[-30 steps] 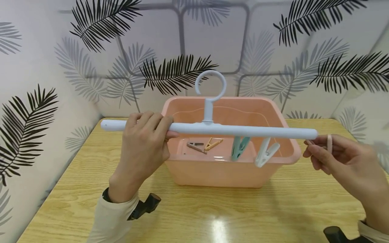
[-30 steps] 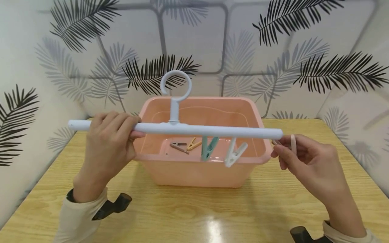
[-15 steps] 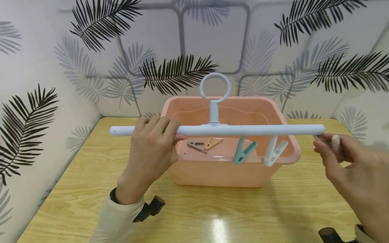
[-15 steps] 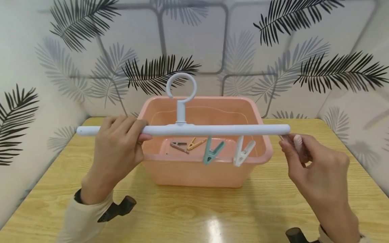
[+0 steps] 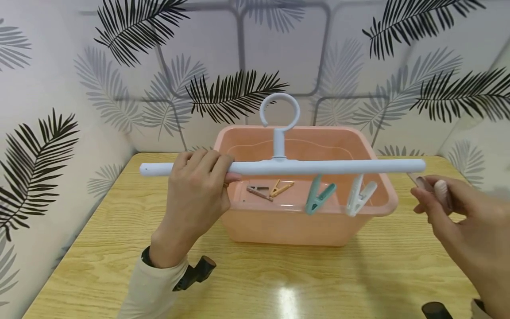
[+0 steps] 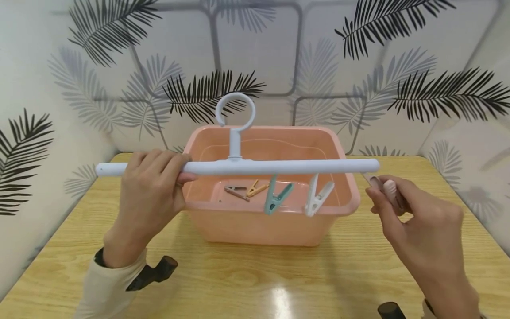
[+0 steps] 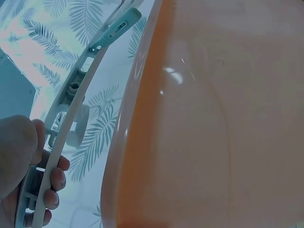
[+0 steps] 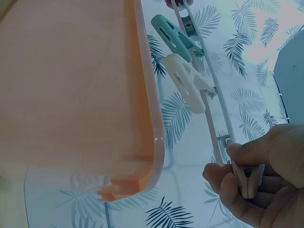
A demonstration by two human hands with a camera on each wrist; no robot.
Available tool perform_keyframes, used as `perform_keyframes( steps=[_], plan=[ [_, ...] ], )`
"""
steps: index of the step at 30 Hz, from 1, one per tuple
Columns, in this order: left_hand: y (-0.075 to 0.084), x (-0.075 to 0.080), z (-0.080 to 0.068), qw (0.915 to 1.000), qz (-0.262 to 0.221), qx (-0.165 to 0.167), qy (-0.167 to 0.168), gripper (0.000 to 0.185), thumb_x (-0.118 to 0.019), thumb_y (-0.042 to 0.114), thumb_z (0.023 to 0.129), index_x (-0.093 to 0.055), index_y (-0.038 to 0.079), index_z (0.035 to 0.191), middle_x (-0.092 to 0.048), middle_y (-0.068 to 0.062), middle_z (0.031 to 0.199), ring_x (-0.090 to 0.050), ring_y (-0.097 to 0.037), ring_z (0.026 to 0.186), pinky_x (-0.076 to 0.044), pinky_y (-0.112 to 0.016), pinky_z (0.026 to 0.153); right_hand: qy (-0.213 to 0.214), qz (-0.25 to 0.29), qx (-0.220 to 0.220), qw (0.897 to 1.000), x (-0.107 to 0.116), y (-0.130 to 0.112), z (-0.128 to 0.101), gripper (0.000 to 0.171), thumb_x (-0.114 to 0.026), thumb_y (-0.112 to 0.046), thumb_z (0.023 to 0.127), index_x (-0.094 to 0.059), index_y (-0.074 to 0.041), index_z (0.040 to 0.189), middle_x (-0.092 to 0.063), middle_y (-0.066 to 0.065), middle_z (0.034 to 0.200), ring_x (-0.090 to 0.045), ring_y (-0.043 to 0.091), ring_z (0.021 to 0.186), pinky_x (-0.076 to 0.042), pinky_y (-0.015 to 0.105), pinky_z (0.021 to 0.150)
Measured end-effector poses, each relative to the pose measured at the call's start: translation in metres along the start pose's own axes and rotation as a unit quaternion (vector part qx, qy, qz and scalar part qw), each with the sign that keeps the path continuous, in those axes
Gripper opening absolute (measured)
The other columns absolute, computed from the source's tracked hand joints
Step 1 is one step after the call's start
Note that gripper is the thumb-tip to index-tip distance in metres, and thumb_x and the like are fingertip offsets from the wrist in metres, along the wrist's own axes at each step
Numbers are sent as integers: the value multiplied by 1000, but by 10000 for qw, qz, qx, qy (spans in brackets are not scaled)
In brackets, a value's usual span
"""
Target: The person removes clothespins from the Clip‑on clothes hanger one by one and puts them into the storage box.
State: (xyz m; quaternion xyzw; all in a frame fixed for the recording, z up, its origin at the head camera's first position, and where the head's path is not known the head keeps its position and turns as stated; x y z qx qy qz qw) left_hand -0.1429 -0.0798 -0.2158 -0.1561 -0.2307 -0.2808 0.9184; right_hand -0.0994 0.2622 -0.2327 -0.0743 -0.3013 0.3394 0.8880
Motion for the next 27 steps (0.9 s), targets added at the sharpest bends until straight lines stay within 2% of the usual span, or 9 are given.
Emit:
perform_keyframes(
  steps=[3, 6, 9, 11, 14, 18, 23, 27],
  plan=[
    [-2, 1, 0, 10000, -40, 12, 52, 14, -69, 10, 86, -61, -2, 88, -61, -14, 76, -58, -33, 76, -44, -46, 71, -97, 40, 5, 9999, 0, 0, 0, 12, -64, 5, 88, -66, 14, 95, -53, -31, 87, -52, -20, 70, -42, 2, 65],
    [-5, 3, 0, 10000, -40, 59, 14, 15, -63, 13, 91, -61, -2, 88, -60, -14, 77, -58, -34, 76, -42, -46, 69, -120, 156, 27, 9998, 1, -1, -1, 15, -60, 3, 91, -66, 15, 99, -55, -31, 87, -53, -19, 71, -42, 2, 65],
    [-9, 5, 0, 9999, 28, 97, -7, 24, -60, 20, 94, -62, -3, 89, -61, -15, 78, -58, -34, 76, -42, -46, 68, -115, 192, 1, 9997, 1, -2, -1, 14, -61, 5, 90, -67, 14, 98, -55, -33, 89, -54, -20, 73, -42, 2, 66],
    [-13, 8, 0, 9999, 27, 120, -24, 22, -61, 18, 93, -63, -4, 90, -62, -16, 79, -58, -33, 75, -42, -46, 69, -121, 161, -14, 9998, 0, -2, -1, 12, -63, 7, 88, -67, 13, 97, -54, -35, 89, -53, -20, 74, -43, 2, 66],
    [-21, 14, -2, 9999, 25, 163, -42, 21, -65, 17, 90, -65, -4, 92, -64, -16, 80, -59, -33, 75, -43, -46, 70, -230, -217, 80, 9995, -3, -1, 2, 15, -68, -2, 88, -70, 9, 99, -66, -19, 85, -49, -25, 75, -41, 1, 70],
    [-30, 21, -3, 9997, 17, 215, -111, 19, -65, 16, 90, -66, -2, 94, -64, -15, 80, -58, -34, 77, -41, -46, 72, -558, -668, 395, 9954, -8, -3, 16, 19, -70, -5, 87, -70, 4, 104, -72, 12, 81, -44, -29, 78, -40, 1, 68],
    [-34, 26, -5, 9997, -41, 249, -65, 14, -64, 14, 90, -66, 1, 93, -64, -14, 80, -58, -34, 78, -40, -47, 73, -900, -568, 766, 9914, -15, -6, 46, 26, -70, 14, 78, -69, 6, 103, -72, 17, 85, -42, -31, 81, -40, 1, 62],
    [-34, 28, -2, 9997, -63, 209, -134, 17, -62, 16, 92, -65, -1, 92, -63, -15, 79, -57, -34, 78, -39, -47, 74, -1132, -597, 727, 9891, -22, -2, 72, 24, -73, 11, 77, -70, 3, 100, -72, 17, 86, -41, -32, 78, -38, 1, 59]
  ],
)
Point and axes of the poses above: each hand's wrist, its own z-axis towards the middle knuckle, its own x-axis out of the back of the hand, y = z × x, the point moved 5 cm from there along z, towards the middle knuckle
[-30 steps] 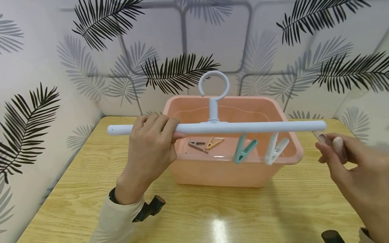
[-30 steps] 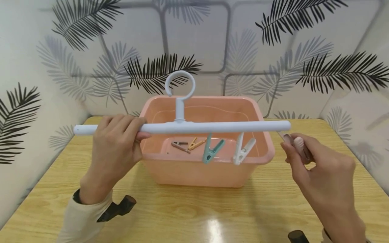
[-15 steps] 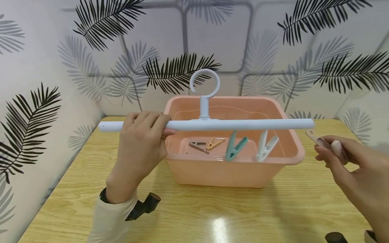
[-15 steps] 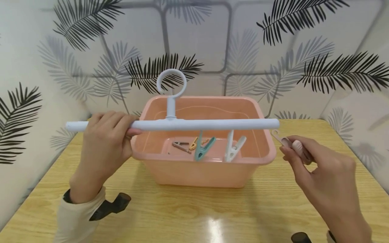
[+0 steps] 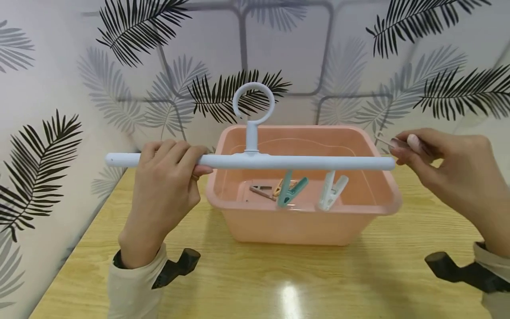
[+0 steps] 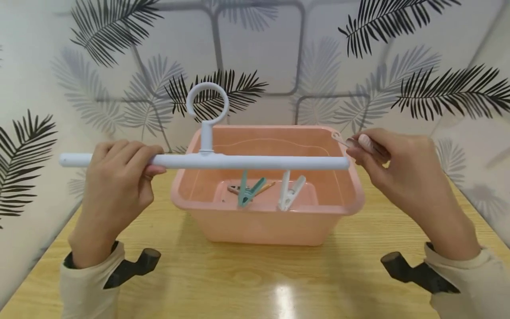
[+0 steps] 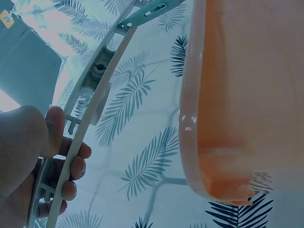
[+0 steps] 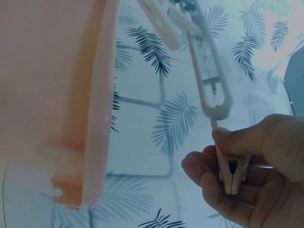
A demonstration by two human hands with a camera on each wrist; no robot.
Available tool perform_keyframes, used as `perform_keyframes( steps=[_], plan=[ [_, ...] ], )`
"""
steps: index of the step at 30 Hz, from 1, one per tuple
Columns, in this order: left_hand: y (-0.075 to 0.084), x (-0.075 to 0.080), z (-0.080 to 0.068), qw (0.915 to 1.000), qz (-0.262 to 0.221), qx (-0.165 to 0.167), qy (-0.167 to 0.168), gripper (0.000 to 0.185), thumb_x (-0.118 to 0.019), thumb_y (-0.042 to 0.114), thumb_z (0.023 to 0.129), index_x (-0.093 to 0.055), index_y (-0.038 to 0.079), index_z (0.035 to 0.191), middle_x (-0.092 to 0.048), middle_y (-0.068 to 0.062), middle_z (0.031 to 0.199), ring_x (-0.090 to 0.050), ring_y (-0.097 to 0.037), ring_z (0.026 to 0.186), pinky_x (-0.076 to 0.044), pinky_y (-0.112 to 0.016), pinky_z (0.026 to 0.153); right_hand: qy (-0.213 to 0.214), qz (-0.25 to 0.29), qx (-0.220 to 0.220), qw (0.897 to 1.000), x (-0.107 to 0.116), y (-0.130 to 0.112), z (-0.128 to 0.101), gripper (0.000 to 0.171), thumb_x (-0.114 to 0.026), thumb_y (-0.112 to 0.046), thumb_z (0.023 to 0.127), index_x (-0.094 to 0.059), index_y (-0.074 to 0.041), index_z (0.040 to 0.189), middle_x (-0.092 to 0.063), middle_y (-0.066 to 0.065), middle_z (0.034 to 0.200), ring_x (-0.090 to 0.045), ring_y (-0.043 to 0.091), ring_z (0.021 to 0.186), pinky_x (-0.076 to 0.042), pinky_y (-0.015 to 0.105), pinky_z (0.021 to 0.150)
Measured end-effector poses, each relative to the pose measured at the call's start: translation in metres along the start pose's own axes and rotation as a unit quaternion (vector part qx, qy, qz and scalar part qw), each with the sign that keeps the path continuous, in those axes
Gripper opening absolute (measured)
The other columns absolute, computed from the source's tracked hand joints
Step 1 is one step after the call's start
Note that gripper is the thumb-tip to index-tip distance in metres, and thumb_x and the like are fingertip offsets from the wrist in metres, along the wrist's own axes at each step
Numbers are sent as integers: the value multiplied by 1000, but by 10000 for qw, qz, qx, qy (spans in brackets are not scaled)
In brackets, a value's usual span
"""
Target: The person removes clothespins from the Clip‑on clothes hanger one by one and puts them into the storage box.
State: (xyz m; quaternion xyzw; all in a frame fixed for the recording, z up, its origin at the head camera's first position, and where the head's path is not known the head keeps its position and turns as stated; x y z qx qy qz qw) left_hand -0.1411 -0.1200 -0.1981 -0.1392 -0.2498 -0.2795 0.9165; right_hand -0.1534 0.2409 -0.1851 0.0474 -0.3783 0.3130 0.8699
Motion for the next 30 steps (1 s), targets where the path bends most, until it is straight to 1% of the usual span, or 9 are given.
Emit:
perform_keyframes(
  steps=[3, 5, 8, 12, 16, 19, 22, 26, 30],
  plan=[
    [1, 2, 1, 10000, 1, -59, -60, 19, -61, 17, 93, -64, -2, 92, -62, -15, 78, -56, -35, 77, -39, -47, 74, -402, -49, -95, 9991, -10, 7, 21, 8, -74, 2, 81, -67, -2, 83, -71, 11, 79, -48, -24, 68, -37, 5, 55],
    [3, 3, 1, 9999, -13, -102, -56, 21, -60, 19, 93, -64, -1, 92, -62, -14, 78, -56, -34, 76, -39, -47, 74, -750, -85, -45, 9971, -19, 11, 33, 21, -73, -4, 84, -58, -8, 70, -70, 5, 74, -56, -13, 62, -37, 9, 52],
    [5, 5, 1, 9998, 9, -167, -86, 24, -57, 21, 96, -65, -1, 93, -62, -14, 78, -56, -34, 76, -40, -47, 75, -1203, -224, 104, 9924, -31, 12, 47, 39, -70, -11, 88, -40, -14, 63, -61, -3, 62, -54, 7, 51, -35, 19, 48],
    [7, 7, 1, 9997, 2, -243, -81, 27, -55, 22, 97, -66, -2, 94, -63, -14, 80, -57, -34, 77, -40, -48, 76, -1776, -179, 147, 9838, -50, 12, 63, 38, -67, -15, 91, -40, -14, 64, -57, -5, 61, -51, 9, 52, -35, 26, 52],
    [9, 9, 1, 9994, -57, -340, -89, 27, -54, 22, 97, -66, -3, 95, -65, -14, 82, -58, -34, 77, -41, -48, 77, -2156, -198, 449, 9753, -71, 8, 75, 39, -68, -12, 90, -40, -13, 63, -41, -7, 56, -42, 8, 51, -30, 27, 55],
    [10, 9, 1, 9992, -77, -368, -97, 28, -54, 22, 97, -66, -3, 95, -65, -14, 82, -58, -33, 77, -41, -48, 77, -2505, -155, 601, 9661, -84, 6, 78, 27, -69, -10, 89, -52, -12, 68, -36, -6, 57, -35, 10, 50, -30, 28, 54],
    [11, 10, 1, 9992, -84, -366, -94, 28, -54, 22, 97, -66, -3, 96, -65, -14, 82, -58, -32, 77, -41, -48, 77, -2822, 20, 662, 9571, -90, 5, 77, 7, -72, -8, 86, -66, -8, 83, -55, -3, 63, -50, 12, 55, -43, 30, 56],
    [11, 11, 1, 9993, -95, -371, -34, 29, -54, 23, 97, -65, -4, 95, -64, -15, 81, -58, -32, 76, -41, -48, 78, -3008, 221, 686, 9510, -91, 6, 74, 13, -73, -4, 84, -68, -2, 96, -68, 5, 78, -65, 21, 71, -54, 40, 67],
    [11, 12, 0, 9992, -116, -373, 71, 29, -56, 23, 96, -64, -4, 94, -64, -15, 81, -57, -33, 76, -41, -48, 77, -3154, 239, 664, 9463, -90, 7, 71, 14, -72, -5, 85, -68, -2, 98, -70, 5, 82, -67, 21, 75, -54, 42, 70]
  ],
)
Point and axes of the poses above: each hand's wrist, its own z-axis towards the middle knuckle, its own x-axis out of the back of the hand, y = z × x, the point moved 5 cm from there along z, towards the middle knuckle
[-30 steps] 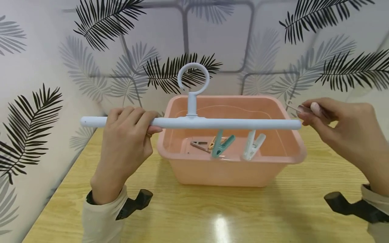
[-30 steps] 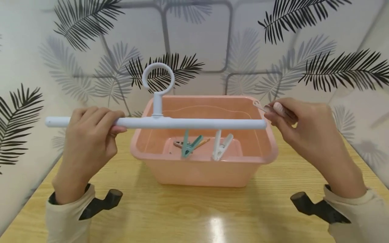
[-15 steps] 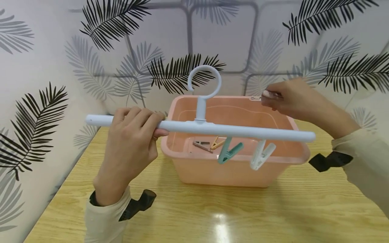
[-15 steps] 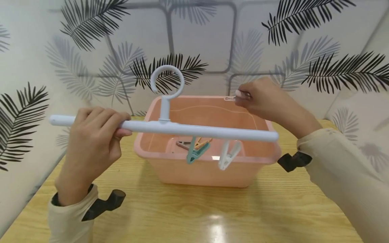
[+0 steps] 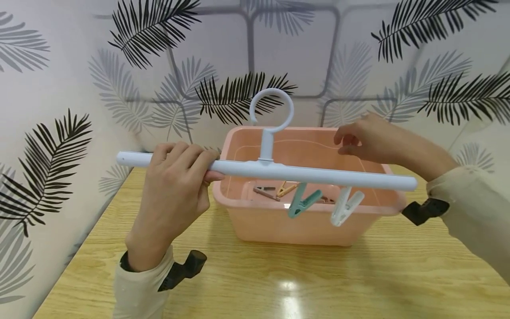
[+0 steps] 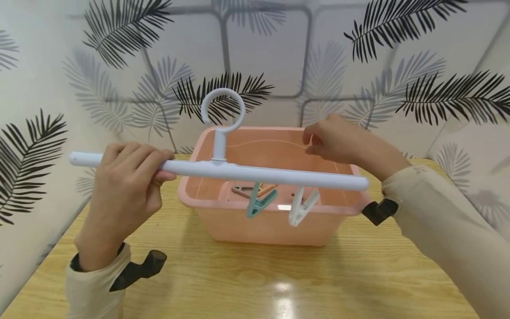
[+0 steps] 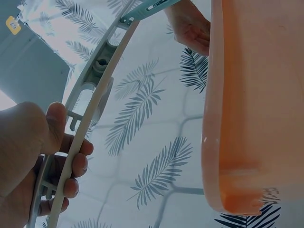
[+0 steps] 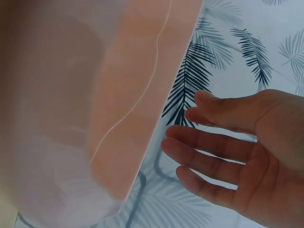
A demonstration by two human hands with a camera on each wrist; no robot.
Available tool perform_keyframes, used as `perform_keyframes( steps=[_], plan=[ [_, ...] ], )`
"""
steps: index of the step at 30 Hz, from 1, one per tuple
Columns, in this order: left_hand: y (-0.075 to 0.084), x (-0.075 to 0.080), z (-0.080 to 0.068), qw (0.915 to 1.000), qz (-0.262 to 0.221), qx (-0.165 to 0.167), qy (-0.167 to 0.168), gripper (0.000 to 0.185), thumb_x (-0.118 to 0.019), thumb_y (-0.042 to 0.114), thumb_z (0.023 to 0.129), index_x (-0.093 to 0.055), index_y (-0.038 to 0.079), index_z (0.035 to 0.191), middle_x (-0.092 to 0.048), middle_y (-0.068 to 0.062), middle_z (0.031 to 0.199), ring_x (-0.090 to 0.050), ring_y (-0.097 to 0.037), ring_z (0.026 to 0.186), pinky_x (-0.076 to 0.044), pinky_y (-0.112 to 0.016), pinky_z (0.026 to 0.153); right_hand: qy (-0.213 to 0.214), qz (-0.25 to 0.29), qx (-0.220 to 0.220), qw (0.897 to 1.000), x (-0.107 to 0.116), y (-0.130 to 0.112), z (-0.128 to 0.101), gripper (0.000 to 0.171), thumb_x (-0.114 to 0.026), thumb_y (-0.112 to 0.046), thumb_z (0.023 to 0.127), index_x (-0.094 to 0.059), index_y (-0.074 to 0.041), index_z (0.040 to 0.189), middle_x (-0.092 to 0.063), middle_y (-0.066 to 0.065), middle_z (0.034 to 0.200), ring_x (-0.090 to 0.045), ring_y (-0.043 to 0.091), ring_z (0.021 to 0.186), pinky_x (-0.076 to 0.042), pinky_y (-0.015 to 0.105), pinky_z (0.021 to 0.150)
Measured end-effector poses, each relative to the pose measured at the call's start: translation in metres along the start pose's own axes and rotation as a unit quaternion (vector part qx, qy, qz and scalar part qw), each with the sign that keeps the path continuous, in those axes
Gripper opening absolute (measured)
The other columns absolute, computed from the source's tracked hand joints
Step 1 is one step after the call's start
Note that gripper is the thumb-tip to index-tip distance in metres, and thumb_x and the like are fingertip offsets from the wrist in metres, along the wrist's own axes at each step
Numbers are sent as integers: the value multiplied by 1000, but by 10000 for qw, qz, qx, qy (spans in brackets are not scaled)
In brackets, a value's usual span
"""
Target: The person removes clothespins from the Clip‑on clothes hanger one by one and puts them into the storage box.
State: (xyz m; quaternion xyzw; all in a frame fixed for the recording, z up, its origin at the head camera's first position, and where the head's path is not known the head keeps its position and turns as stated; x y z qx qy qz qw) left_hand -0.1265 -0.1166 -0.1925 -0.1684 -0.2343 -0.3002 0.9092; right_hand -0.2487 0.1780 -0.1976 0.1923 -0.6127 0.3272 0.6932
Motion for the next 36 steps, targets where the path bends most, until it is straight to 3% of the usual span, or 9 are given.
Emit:
perform_keyframes(
  steps=[11, 17, 22, 29, 35, 36],
  plan=[
    [1, -6, 1, 9999, 100, 65, 62, 28, -58, 23, 95, -64, -3, 93, -65, -15, 81, -56, -33, 73, -42, -47, 75, 353, -36, 103, 9993, 13, 3, -20, 12, -70, 0, 85, -69, -4, 97, -71, 7, 89, -69, 23, 75, -55, 43, 68],
    [3, -10, 0, 9998, 127, 76, 92, 33, -53, 26, 99, -64, -4, 95, -64, -15, 80, -57, -33, 74, -42, -46, 72, 629, -230, -213, 9975, 17, 10, -37, 13, -72, -3, 85, -71, -4, 97, -72, 6, 88, -70, 23, 76, -55, 42, 68],
    [5, -11, 1, 9997, 228, 100, 56, 34, -52, 28, 99, -65, -4, 96, -63, -15, 80, -57, -31, 74, -42, -46, 72, 1061, -327, -427, 9929, 20, 18, -55, 18, -73, -1, 83, -71, -6, 100, -72, 3, 87, -68, 22, 74, -51, 31, 60],
    [6, -14, 1, 9995, 277, 136, 1, 31, -56, 27, 96, -65, -3, 95, -63, -14, 79, -57, -31, 74, -42, -46, 74, 1689, -373, -780, 9818, 20, 20, -78, 16, -70, 0, 85, -73, -8, 98, -72, 2, 82, -70, 25, 73, -49, 24, 59],
    [8, -16, 1, 9996, 248, 102, 106, 37, -49, 29, 100, -65, -4, 94, -63, -15, 79, -58, -31, 73, -42, -45, 73, 2110, -238, -1112, 9708, 22, 20, -96, 15, -69, -1, 86, -73, -5, 100, -72, 8, 85, -69, 33, 75, -42, 9, 59],
    [8, -16, 1, 9996, 240, 103, 106, 39, -47, 30, 101, -65, -4, 94, -63, -15, 79, -58, -31, 73, -42, -45, 73, 2182, -239, -1106, 9693, 23, 20, -99, 16, -69, -1, 86, -73, -5, 101, -72, 9, 86, -70, 24, 74, -40, 6, 60]
  ],
)
Point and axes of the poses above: each hand's wrist, its own z-axis towards the middle knuckle, its own x-axis out of the back of the hand, y = z × x, the point moved 5 cm from there along z, towards the middle knuckle
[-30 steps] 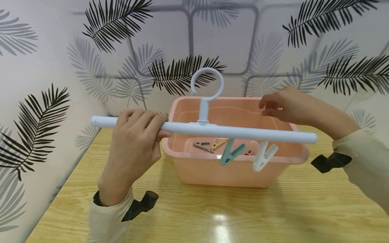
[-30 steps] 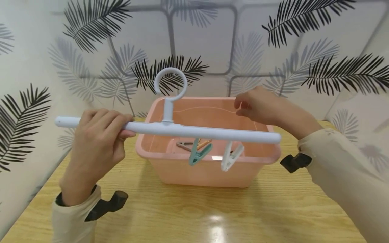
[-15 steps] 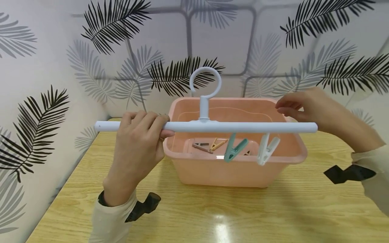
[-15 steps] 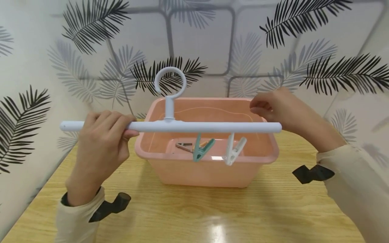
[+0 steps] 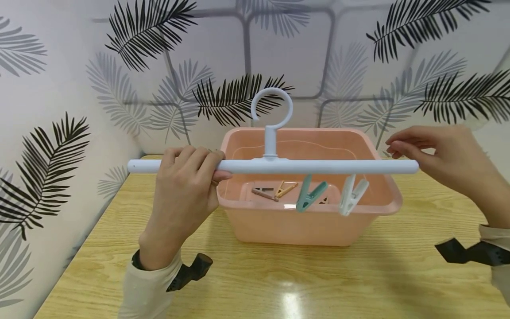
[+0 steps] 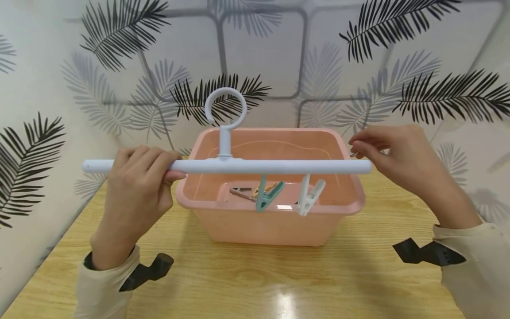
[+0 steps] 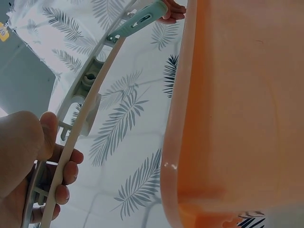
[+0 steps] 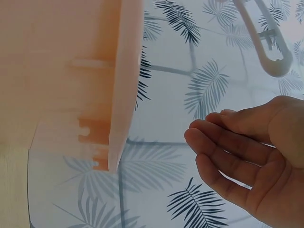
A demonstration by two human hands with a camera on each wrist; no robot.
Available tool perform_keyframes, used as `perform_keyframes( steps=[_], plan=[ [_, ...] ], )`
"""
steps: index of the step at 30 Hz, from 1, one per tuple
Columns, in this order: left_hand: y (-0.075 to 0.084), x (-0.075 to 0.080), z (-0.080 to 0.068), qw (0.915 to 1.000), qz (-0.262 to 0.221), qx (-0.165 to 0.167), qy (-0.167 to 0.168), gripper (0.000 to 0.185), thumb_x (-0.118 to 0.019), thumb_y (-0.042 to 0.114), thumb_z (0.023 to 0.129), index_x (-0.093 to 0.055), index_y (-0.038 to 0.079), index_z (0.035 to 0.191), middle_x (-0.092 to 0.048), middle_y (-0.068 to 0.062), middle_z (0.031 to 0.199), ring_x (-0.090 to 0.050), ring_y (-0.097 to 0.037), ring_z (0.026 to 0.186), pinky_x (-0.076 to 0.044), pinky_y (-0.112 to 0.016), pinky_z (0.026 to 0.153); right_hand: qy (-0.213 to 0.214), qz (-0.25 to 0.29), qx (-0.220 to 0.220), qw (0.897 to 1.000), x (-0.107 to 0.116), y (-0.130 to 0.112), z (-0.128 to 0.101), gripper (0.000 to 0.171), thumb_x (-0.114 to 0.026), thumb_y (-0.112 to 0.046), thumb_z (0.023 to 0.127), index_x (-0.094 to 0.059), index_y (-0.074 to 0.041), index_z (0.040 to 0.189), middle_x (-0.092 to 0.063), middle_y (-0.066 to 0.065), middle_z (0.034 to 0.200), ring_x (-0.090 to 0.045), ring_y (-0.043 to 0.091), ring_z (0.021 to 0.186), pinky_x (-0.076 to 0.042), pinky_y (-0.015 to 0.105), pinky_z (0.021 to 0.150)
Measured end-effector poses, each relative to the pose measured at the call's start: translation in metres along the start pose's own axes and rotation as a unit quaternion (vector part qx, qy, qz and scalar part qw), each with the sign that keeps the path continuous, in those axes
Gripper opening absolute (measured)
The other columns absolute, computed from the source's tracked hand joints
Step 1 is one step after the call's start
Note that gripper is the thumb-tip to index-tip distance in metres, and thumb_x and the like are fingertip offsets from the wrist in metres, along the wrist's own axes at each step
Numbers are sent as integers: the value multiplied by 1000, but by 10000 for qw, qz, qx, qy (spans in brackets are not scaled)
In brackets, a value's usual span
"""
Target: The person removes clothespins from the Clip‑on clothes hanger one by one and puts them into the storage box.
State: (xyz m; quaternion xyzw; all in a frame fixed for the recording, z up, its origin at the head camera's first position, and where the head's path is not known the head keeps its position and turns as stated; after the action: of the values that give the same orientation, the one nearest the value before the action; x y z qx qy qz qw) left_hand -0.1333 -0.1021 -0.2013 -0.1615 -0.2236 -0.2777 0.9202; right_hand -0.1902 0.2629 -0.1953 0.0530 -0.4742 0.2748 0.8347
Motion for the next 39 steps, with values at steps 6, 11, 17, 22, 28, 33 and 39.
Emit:
perform_keyframes(
  steps=[6, 11, 17, 22, 28, 33, 39],
  plan=[
    [1, 1, 0, 10000, -21, 16, -39, 44, -40, 32, 103, -65, -3, 93, -63, -14, 79, -57, -32, 75, -42, -46, 73, 331, 108, -135, 9993, 6, 1, -13, 15, -68, -2, 88, -74, -6, 101, -73, 10, 91, -48, -27, 78, -36, -1, 65],
    [3, 1, 1, 10000, -55, -22, 10, 43, -41, 32, 103, -64, -3, 93, -63, -13, 79, -58, -31, 76, -42, -45, 73, 480, 212, -997, 9936, 9, 6, -32, 17, -65, -8, 92, -71, -3, 106, -70, 21, 97, -35, -35, 78, -39, 4, 67],
    [7, -2, 3, 9999, -86, -96, 97, 45, -40, 34, 103, -64, -3, 92, -63, -13, 78, -57, -31, 74, -43, -46, 72, 592, 1024, -1818, 9762, 3, 9, -59, 24, -56, -4, 97, -63, 9, 116, -57, -33, 78, -45, -26, 70, -35, 0, 63],
    [8, -3, 2, 9998, -129, -104, 139, 44, -40, 33, 103, -64, -3, 92, -62, -13, 77, -57, -32, 73, -43, -46, 72, 674, 1594, -1812, 9681, -6, 4, -74, 21, -57, -2, 95, -63, 10, 111, -57, -36, 80, -56, -16, 68, -42, 4, 61],
    [9, -5, 1, 9998, -104, -114, 111, 45, -41, 34, 103, -63, -3, 92, -62, -13, 78, -57, -32, 75, -42, -46, 71, 598, 2440, -1545, 9555, -16, -7, -86, 16, -59, 1, 93, -69, 2, 107, -69, -18, 85, -65, -2, 71, -49, 11, 63],
    [11, -7, 0, 9998, -139, -106, 73, 44, -41, 34, 103, -63, -3, 92, -62, -14, 79, -57, -32, 76, -42, -46, 72, 170, 3493, -1329, 9274, -29, -20, -86, 23, -47, 0, 99, -66, 2, 112, -73, 3, 92, -69, 13, 77, -54, 22, 65],
    [14, -8, 1, 9997, -222, -118, 64, 34, -54, 29, 98, -62, -3, 90, -62, -14, 78, -58, -33, 78, -43, -46, 75, -249, 4773, -1190, 8703, -44, -34, -84, 28, -39, 0, 102, -59, 3, 121, -70, 12, 98, -69, 22, 82, -56, 30, 69]
  ],
)
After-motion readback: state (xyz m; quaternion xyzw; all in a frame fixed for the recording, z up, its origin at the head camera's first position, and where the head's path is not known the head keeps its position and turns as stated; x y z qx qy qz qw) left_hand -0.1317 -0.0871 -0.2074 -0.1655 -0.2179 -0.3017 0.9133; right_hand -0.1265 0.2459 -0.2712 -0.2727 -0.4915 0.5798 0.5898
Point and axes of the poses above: each hand's wrist, its own z-axis towards the middle knuckle, its own x-axis out of the back of the hand, y = z × x, the point moved 5 cm from there along z, towards the middle knuckle
